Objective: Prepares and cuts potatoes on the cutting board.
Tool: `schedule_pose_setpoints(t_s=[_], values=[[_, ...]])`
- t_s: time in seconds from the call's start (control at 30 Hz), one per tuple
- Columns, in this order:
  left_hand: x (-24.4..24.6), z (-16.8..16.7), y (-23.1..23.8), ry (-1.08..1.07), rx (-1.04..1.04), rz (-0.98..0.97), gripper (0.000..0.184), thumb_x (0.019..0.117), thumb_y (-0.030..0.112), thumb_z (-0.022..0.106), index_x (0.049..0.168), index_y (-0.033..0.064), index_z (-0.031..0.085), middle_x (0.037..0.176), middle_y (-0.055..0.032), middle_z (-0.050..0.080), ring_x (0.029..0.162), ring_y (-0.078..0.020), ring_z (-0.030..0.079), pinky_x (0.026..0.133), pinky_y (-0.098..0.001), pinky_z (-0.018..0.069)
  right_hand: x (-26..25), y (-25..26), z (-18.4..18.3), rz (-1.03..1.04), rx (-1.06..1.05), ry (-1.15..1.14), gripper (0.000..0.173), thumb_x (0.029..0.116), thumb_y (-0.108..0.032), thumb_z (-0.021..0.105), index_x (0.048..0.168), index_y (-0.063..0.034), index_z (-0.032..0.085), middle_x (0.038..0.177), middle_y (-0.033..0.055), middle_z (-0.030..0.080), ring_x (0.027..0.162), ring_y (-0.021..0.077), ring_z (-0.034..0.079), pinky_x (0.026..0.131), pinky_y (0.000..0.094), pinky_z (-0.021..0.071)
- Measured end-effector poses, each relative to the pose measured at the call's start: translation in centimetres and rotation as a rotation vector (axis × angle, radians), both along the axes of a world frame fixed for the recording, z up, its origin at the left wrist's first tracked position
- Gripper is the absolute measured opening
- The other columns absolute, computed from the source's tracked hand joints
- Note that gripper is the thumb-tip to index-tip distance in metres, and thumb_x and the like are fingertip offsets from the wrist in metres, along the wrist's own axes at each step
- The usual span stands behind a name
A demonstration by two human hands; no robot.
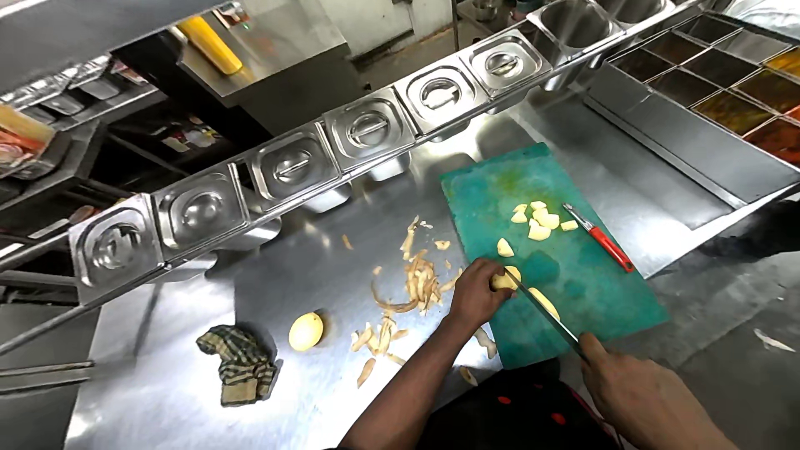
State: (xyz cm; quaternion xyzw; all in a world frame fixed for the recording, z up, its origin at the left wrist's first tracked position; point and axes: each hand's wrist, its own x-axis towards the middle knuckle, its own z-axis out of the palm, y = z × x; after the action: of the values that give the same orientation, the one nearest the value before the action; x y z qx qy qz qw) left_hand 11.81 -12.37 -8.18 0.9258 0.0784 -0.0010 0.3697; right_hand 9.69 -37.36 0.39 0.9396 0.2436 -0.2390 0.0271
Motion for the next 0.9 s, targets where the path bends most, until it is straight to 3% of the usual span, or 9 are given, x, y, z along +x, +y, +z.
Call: schedule_pose_setpoints(t_s=[0.13,0.2,0.4,0.6,0.73,0.83,0.9], values=[[-0.2,-0.5,0.4,-0.048,-0.003,-0.028,0.039,0.0818,0.032,0.088,0.109,0.0086,0.073,0.112,-0.0095,0.069,0.094,-0.022,0.069,0.084,-0.0422,0.0598,1.3,1.2,-1.3,-0.062,-0.125,0.212,0.033,0.1085,-0.031,0.039,0.128,-0.0085,0.051,0.092,0.0208,0.07,0.089,0.0454,0.072,0.07,0.0584,0.057],[-0.1,-0.4,0.8,-0.051,-0.021,-0.044,0.037,0.0827,0.03,0.087,0.11,0.0083,0.073,0.112,-0.0096,0.069,0.089,-0.0205,0.069,0.08,-0.0395,0.0601,1.8,1.1,-1.3,-0.069,-0.115,0.234,0.035,0.1087,-0.033,0.04,0.131,-0.0084,0.05,0.094,0.0222,0.07,0.091,0.046,0.072,0.072,0.0593,0.0566],[-0.7,-0.9,1.1,-0.091,-0.053,-0.01,0.032,0.0815,0.026,0.088,0.1,0.0053,0.072,0.103,-0.0095,0.069,0.082,-0.019,0.067,0.076,-0.0381,0.0598,0.0,-0.3,-1.6,0.033,0.079,-0.078,0.027,0.1036,-0.031,0.047,0.11,-0.0083,0.059,0.068,0.0146,0.065,0.062,0.0403,0.069,0.051,0.0536,0.0534],[-1.2,-1.9,0.8,-0.189,-0.045,0.025,0.03,0.0809,0.026,0.088,0.097,0.0065,0.073,0.1,-0.0072,0.07,0.078,-0.0166,0.067,0.072,-0.036,0.0602,-0.6,0.5,-0.1,0.025,0.008,0.032,0.029,0.105,-0.029,0.048,0.116,-0.0054,0.059,0.074,0.0196,0.068,0.07,0.0447,0.071,0.056,0.057,0.0548],[-1.4,-2.3,0.8,-0.22,-0.038,0.029,0.03,0.0805,0.026,0.089,0.098,0.007,0.073,0.099,-0.0065,0.069,0.076,-0.014,0.068,0.069,-0.032,0.0614,0.5,1.6,-1.3,-0.025,-0.112,0.221,0.033,0.1074,-0.031,0.043,0.129,-0.0068,0.052,0.089,0.0222,0.07,0.086,0.0465,0.072,0.069,0.059,0.057],[-1.1,-1.8,0.3,-0.175,-0.012,0.039,0.033,0.0814,0.029,0.088,0.101,0.0073,0.073,0.102,-0.0074,0.07,0.078,-0.0149,0.069,0.071,-0.0325,0.0616,2.0,0.0,-1.9,-0.06,0.015,0.311,0.039,0.1072,-0.04,0.044,0.129,-0.0084,0.053,0.089,0.0222,0.069,0.087,0.0463,0.071,0.071,0.0615,0.0557],[-0.1,-1.7,-0.1,-0.167,0.028,0.026,0.034,0.0841,0.031,0.085,0.106,0.0073,0.074,0.108,-0.0086,0.07,0.085,-0.0185,0.069,0.078,-0.0372,0.0611,3.2,-1.9,-2.5,-0.135,0.219,0.349,0.04,0.1047,-0.043,0.046,0.124,-0.0094,0.055,0.08,0.0174,0.065,0.075,0.0399,0.069,0.066,0.0592,0.0547]])
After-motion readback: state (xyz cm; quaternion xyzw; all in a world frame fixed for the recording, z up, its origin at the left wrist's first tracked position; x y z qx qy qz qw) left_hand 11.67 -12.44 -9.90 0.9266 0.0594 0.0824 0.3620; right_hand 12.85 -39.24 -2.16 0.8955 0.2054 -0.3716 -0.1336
